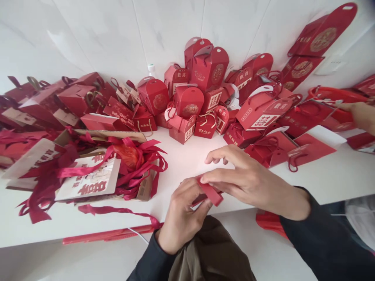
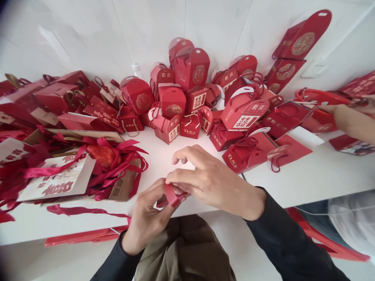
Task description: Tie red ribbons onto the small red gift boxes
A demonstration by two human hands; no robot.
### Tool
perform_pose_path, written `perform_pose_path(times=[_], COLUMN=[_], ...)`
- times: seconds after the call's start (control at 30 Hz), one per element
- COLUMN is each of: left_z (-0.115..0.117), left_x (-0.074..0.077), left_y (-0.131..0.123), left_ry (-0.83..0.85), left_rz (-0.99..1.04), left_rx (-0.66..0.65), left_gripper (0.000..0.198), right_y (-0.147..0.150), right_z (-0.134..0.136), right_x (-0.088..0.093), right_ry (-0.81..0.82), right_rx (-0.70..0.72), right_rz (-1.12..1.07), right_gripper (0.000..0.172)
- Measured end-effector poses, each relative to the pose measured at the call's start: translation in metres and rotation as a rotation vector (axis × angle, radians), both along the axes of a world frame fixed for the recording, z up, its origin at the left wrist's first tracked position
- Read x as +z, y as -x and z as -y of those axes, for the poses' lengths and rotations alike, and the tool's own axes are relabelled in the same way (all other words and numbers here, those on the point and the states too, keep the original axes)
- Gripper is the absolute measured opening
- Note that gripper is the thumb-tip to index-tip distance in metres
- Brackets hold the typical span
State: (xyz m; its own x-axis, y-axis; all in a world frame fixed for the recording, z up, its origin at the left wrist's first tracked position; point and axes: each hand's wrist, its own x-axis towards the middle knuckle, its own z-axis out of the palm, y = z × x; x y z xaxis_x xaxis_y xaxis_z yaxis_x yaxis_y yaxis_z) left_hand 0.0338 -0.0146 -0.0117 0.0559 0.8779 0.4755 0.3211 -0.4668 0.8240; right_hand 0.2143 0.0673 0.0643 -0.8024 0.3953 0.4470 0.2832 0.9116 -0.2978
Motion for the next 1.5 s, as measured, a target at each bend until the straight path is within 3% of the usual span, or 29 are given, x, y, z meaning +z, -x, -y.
perform_pose_path(times=[0.13, 0.4, 0.8, 1.2, 1.5], left_z=[0.001, 0.001, 0.007, 0.009, 0.012], left_x=[-0.002, -0.007, -0.018, -0.020, -0.018], left_y=[-0.002, -0.007, -0.014, -0.013, -0.011], left_ry=[-0.044, -0.169, -0.216, -0.191, -0.124], left_rz=[0.013, 0.038, 0.127, 0.161, 0.110], left_rx=[-0.016, 0.014, -0.020, -0.051, -0.068], left_gripper=[0.009, 0.015, 0.011, 0.010, 0.019], right_y=[-0.005, -0.014, -0.028, -0.034, -0.035], right_z=[0.002, 0.024, 0.040, 0.039, 0.035], right_x=[0.006, -0.008, -0.022, -0.017, -0.011], right_ry=[0.075, 0.370, 0.900, 0.916, 0.838], right_rx=[0.032, -0.390, -0.458, -0.436, -0.218], right_rz=[-0.001, -0.104, -0.126, 0.014, 0.053], right_gripper=[0.012, 0.007, 0.013, 0.016, 0.010])
